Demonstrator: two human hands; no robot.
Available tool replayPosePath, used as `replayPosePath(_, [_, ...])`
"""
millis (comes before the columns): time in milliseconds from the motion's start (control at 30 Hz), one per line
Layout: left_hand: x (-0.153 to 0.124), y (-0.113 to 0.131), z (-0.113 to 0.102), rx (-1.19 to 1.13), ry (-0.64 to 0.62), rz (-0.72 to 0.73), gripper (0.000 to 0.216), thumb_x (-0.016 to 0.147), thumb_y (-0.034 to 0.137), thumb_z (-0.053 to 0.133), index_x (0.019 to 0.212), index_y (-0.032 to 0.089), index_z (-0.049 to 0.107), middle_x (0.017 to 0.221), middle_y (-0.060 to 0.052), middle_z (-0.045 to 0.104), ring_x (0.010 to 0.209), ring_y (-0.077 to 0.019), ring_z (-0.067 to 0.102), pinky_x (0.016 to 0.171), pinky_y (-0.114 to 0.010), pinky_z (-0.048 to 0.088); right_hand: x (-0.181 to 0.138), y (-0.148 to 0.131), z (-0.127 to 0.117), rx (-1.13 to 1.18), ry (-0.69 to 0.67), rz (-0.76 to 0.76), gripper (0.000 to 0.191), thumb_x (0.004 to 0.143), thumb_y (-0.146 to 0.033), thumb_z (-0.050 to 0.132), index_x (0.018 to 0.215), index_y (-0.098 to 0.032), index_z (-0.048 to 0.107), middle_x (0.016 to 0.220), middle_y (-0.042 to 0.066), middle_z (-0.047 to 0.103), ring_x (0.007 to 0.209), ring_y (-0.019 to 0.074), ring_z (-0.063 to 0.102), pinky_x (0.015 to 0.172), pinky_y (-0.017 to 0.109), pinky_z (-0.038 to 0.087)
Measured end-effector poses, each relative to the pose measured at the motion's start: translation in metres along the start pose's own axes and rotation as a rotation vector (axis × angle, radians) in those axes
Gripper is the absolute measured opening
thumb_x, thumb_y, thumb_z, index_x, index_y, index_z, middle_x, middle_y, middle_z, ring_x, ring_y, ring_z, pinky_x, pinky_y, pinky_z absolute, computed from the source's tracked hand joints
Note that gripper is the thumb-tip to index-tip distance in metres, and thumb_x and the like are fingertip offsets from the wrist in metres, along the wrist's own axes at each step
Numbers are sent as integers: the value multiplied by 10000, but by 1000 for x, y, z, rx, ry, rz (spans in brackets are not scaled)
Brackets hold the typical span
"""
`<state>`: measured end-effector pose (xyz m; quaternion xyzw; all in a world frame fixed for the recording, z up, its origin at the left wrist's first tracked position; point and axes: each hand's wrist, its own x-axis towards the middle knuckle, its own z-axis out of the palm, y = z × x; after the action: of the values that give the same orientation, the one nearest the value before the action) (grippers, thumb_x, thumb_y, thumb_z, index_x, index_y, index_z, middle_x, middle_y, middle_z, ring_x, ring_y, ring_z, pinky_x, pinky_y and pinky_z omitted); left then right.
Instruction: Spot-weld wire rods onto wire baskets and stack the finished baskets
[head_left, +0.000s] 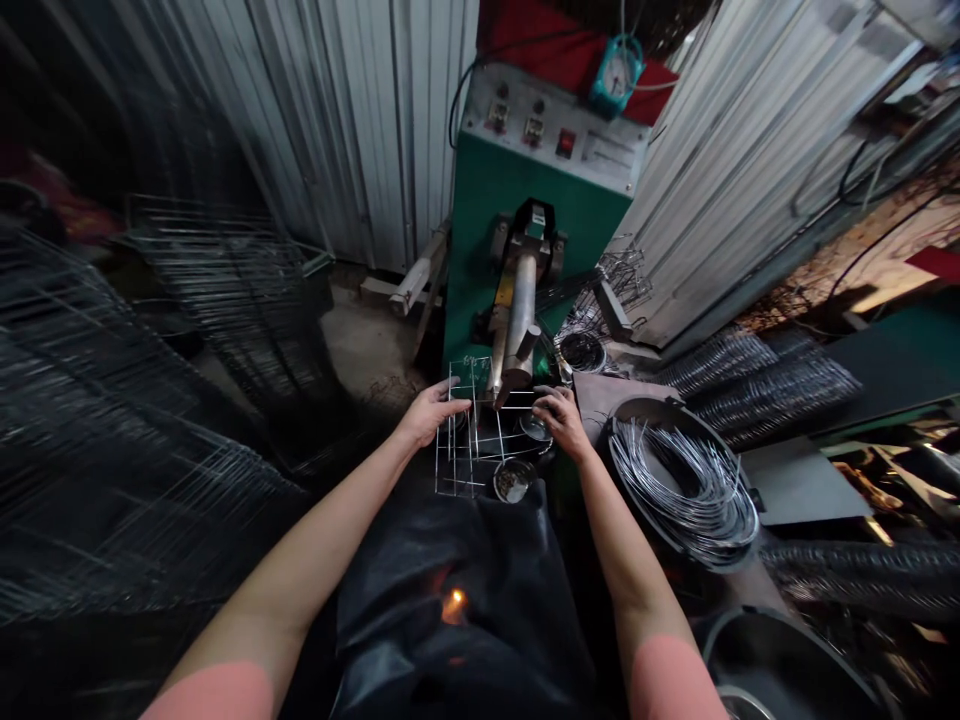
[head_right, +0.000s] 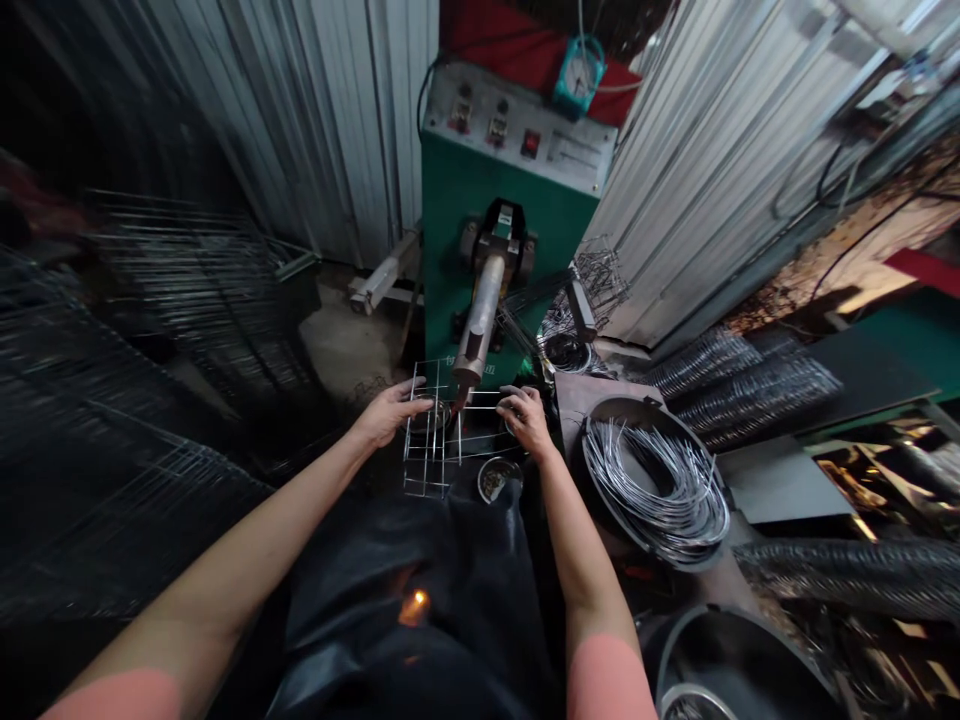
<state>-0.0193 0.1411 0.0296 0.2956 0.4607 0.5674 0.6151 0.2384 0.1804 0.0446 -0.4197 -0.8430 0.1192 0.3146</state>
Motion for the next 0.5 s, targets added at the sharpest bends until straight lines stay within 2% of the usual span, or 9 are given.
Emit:
replayPosePath(100, [-8, 1, -2, 3, -29, 15, 770, 493, 199, 809, 1209, 107, 540, 739, -32, 680, 623, -137, 625, 670, -286, 495, -3, -9, -3, -27, 15, -9, 122, 855, -286, 549, 781, -231, 629, 1113, 36, 632, 989, 233, 448, 904, 415, 395])
replayPosePath(200, [-25, -1, -12, -8, -56, 69, 756, 483, 209, 819, 1186, 128, 556, 791, -22, 685, 686, -125, 630, 724, -271, 494, -10, -28, -6, -53, -8, -47, 110, 846, -277, 570, 776, -232, 642, 1105, 35, 637, 981, 236, 451, 889, 413, 411])
replayPosePath(300, [-52, 0, -27, -10, -51, 111, 703, 490, 208, 819, 1149, 141, 582, 799, -5, 677, 702, -105, 618, 741, -246, 494, -20, -58, -9, -75, -61, -120, 109, 847, -283, 575, 801, -235, 662, 1103, 40, 638, 976, 240, 458, 861, 402, 435])
replayPosePath(367, [-72, 6, -36, -8, -33, 103, 667, 510, 203, 813, 1134, 140, 586, 722, 23, 643, 626, -80, 588, 677, -221, 501, -23, -81, -14, -97, -76, -165, 126, 859, -289, 561, 833, -239, 674, 1108, 44, 635, 984, 241, 466, 860, 398, 439])
replayPosePath(500, [-107, 30, -46, -42, -46, 11, 570, 587, 193, 778, 1112, 134, 565, 611, 59, 549, 511, -53, 503, 578, -236, 528, -23, -126, -36, -172, -3, -239, 178, 868, -332, 549, 954, -245, 678, 1163, 54, 613, 1072, 262, 465, 913, 432, 408])
